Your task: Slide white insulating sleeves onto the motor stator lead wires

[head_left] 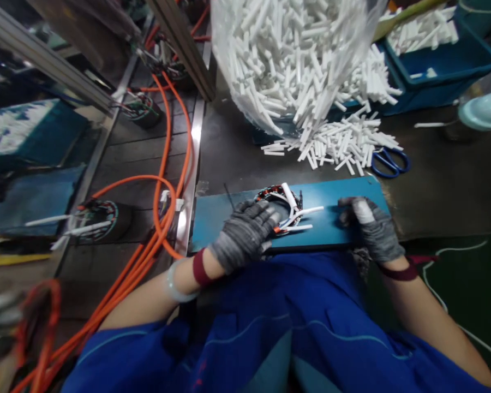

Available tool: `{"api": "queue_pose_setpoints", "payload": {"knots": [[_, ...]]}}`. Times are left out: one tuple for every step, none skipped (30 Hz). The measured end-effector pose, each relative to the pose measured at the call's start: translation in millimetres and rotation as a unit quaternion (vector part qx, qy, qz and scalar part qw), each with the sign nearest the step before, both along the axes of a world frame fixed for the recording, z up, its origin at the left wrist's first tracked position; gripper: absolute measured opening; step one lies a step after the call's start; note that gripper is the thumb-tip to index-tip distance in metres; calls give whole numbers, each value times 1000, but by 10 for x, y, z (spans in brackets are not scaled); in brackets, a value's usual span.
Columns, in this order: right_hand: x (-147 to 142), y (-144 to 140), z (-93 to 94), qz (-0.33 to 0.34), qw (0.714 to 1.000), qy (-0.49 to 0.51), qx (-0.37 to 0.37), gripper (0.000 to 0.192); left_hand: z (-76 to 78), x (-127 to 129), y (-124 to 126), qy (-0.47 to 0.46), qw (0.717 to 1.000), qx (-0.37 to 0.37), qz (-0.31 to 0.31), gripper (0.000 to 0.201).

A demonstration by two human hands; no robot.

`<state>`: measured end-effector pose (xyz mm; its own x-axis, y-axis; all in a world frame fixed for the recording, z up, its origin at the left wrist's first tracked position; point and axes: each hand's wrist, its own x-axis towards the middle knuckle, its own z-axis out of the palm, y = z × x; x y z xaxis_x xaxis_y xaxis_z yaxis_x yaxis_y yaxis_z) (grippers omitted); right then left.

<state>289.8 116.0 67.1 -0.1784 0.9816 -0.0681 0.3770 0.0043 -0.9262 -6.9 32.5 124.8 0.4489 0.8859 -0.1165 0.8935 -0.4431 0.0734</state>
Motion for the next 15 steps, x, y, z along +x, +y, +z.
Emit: {"api": "queue_pose_setpoints", "payload": {"knots": [[51,-34,-64,1,999,-39,10,55,-36,41,50,1,999,-35,1,45],[85,-65,-128,11,997,-74,28,53,-73,88,97,3,998,-64,5,39],[103,-91,-187,14,993,-102,57,52,-109,131,136,2,997,-82,11,33],[109,-109,-237,14,989,-125,81,51,-143,162,161,-2,996,-89,15,29],[107,-121,-276,17,985,-146,95,49,-172,174,170,-10,996,-84,16,29],[99,-128,-301,20,981,-166,103,48,-195,164,159,-22,997,-76,17,30],[91,-130,-312,22,977,-184,103,46,-210,129,125,-36,997,-68,23,32],[83,-132,-309,24,975,-198,96,44,-214,70,69,-53,996,-62,41,35],[79,-135,-295,23,975,-206,85,41,-205,-10,-11,-77,993,-60,68,38],[77,-140,-274,25,975,-207,72,38,-182,-107,-110,-111,986,-60,106,40],[76,-149,-250,27,977,-203,62,35,-143,-217,-226,-154,974,-61,155,41],[74,-161,-228,25,978,-197,56,33,-90,-334,-352,-201,953,-56,219,42],[71,-174,-210,21,980,-191,53,32,-24,-456,-483,-243,925,-43,288,42],[67,-185,-198,14,981,-186,53,32,49,-578,-615,-270,891,-20,364,42],[60,-195,-194,8,982,-184,54,33,127,-700,-743,-275,859,12,433,45]]}}
